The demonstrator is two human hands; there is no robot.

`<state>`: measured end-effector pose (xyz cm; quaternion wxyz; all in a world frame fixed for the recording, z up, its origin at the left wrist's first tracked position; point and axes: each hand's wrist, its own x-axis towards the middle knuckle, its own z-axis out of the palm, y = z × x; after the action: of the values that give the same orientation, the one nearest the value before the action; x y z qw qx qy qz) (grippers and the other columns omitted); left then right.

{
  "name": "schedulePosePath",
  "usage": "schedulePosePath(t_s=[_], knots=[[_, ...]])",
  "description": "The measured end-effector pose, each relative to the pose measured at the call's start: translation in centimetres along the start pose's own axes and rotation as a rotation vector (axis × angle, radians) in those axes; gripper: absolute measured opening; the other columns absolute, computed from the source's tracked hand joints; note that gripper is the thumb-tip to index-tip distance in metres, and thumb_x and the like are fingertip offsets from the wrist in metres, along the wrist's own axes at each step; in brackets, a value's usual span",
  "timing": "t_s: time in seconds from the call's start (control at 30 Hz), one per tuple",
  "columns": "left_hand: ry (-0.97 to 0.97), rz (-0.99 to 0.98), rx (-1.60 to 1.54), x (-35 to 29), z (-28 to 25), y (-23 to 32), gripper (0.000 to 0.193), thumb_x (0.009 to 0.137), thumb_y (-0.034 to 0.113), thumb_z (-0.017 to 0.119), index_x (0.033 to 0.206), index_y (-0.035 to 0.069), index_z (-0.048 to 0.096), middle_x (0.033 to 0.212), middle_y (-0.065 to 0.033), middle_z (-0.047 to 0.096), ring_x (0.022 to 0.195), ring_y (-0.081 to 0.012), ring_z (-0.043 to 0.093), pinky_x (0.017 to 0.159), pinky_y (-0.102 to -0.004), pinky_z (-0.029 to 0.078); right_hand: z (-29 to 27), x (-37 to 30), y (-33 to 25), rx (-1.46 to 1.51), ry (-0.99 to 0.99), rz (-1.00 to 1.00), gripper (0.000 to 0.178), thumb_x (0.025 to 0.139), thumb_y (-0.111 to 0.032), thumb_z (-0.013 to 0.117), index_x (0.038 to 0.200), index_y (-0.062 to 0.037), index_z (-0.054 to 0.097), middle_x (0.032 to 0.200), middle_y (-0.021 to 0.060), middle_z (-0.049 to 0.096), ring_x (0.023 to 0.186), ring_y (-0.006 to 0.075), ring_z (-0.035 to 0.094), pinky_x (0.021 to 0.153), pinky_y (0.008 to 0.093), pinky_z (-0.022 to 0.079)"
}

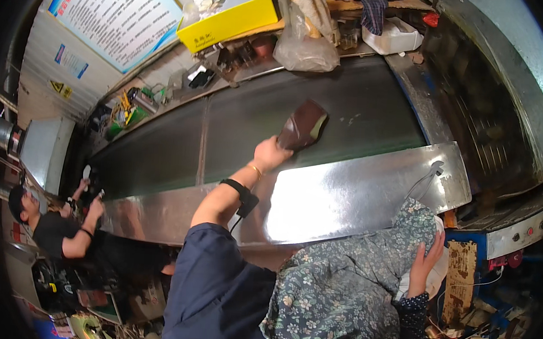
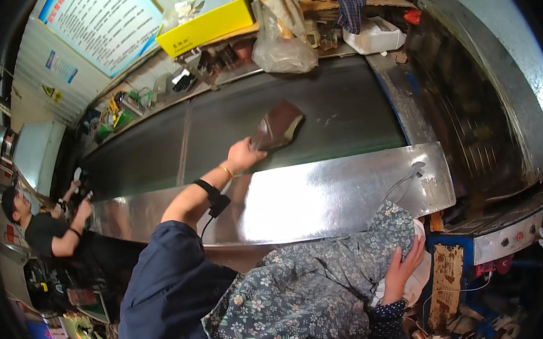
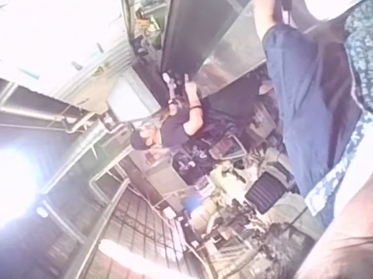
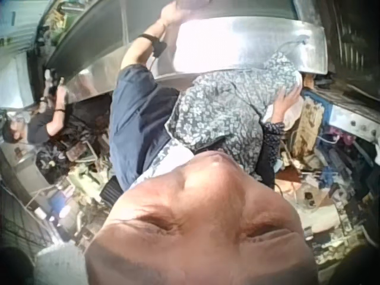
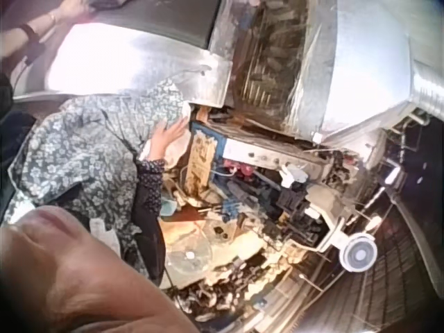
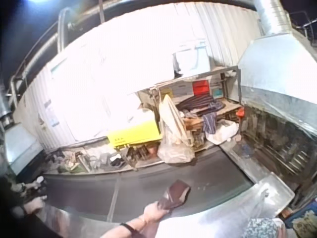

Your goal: The recorder attaches soles to shoe uppers and places the finished products onto a conveyor belt in a shoe factory.

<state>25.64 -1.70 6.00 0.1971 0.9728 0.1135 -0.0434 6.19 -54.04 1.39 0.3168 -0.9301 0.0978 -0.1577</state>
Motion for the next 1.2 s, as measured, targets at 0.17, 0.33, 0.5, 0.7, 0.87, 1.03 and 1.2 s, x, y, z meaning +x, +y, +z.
schedulePosePath(t_s=[0.17,0.33,0.5,0.7,0.87,1.03,1.2], knots=[[-0.538,-0.042,-1.272,-6.2,-1.0,3.2,0.05,0.079,0.034,0.074,0.113,-0.002,0.065,0.103,-0.0128,0.069,0.096,-0.0204,0.067,0.085,-0.0358,0.055,-2.5,4.6,-2.8,0.34,-0.172,0.022,0.046,0.105,-0.025,0.041,0.142,0.0036,0.043,0.141,0.0213,0.049,0.132,0.0288,0.046,0.111,0.0365,0.032],[-2.131,-0.233,-2.355,-17.1,5.5,13.9,0.076,0.094,0.055,0.042,0.145,0.0,0.035,0.138,-0.0312,0.045,0.116,-0.0458,0.056,0.091,-0.0549,0.053,-6.2,8.6,-10.1,1.045,-0.122,-0.217,0.055,0.104,-0.034,0.042,0.142,0.0053,0.042,0.147,0.02,0.042,0.128,0.0262,0.05,0.107,0.0355,0.038],[-1.139,0.605,-1.597,-21.8,7.2,21.6,0.082,0.098,0.052,0.048,0.154,0.003,0.014,0.159,-0.021,0.019,0.146,-0.0335,0.021,0.118,-0.0448,0.023,-12.8,6.0,-12.5,0.65,0.199,-0.358,0.06,0.104,-0.044,0.038,0.131,0.0079,0.052,0.133,0.0164,0.056,0.117,0.0267,0.058,0.101,0.0367,0.045],[-0.755,0.999,-0.879,-20.9,8.7,28.5,0.113,0.072,0.018,0.078,0.154,-0.001,0.004,0.15,-0.0274,0.028,0.141,-0.0417,0.026,0.117,-0.0434,0.023,-11.8,2.1,-11.4,0.159,-0.531,-0.226,0.038,0.083,-0.003,0.06,0.119,0.0069,0.059,0.105,0.0226,0.068,0.095,0.0295,0.068,0.083,0.037,0.051],[-0.563,0.998,-0.879,-22.6,13.3,28.8,0.107,0.078,0.016,0.074,0.154,-0.002,0.001,0.147,-0.0282,0.031,0.139,-0.0424,0.029,0.116,-0.0433,0.024,-12.0,1.9,-11.0,0.294,-0.519,-0.226,0.04,0.082,0.0,0.059,0.121,0.0051,0.059,0.105,0.0261,0.066,0.095,0.0335,0.067,0.082,0.0367,0.051],[-0.583,0.89,-0.863,-22.5,13.8,28.3,0.101,0.083,0.013,0.07,0.154,0.0,0.0,0.145,-0.0266,0.035,0.138,-0.042,0.03,0.116,-0.0431,0.025,-9.7,1.5,-9.6,0.234,-0.423,-0.146,0.038,0.086,0.002,0.055,0.123,0.0086,0.056,0.113,0.0217,0.066,0.103,0.0275,0.065,0.091,0.0338,0.048],[-0.517,0.928,-0.713,-20.4,12.7,28.3,0.079,0.082,0.013,0.07,0.148,0.001,0.029,0.149,-0.0246,0.035,0.141,-0.0411,0.028,0.116,-0.0463,0.025,-5.0,-3.9,-7.4,0.597,-0.104,0.193,0.039,0.093,-0.004,0.053,0.131,0.0068,0.051,0.131,0.0181,0.057,0.12,0.0254,0.055,0.103,0.0339,0.04]])
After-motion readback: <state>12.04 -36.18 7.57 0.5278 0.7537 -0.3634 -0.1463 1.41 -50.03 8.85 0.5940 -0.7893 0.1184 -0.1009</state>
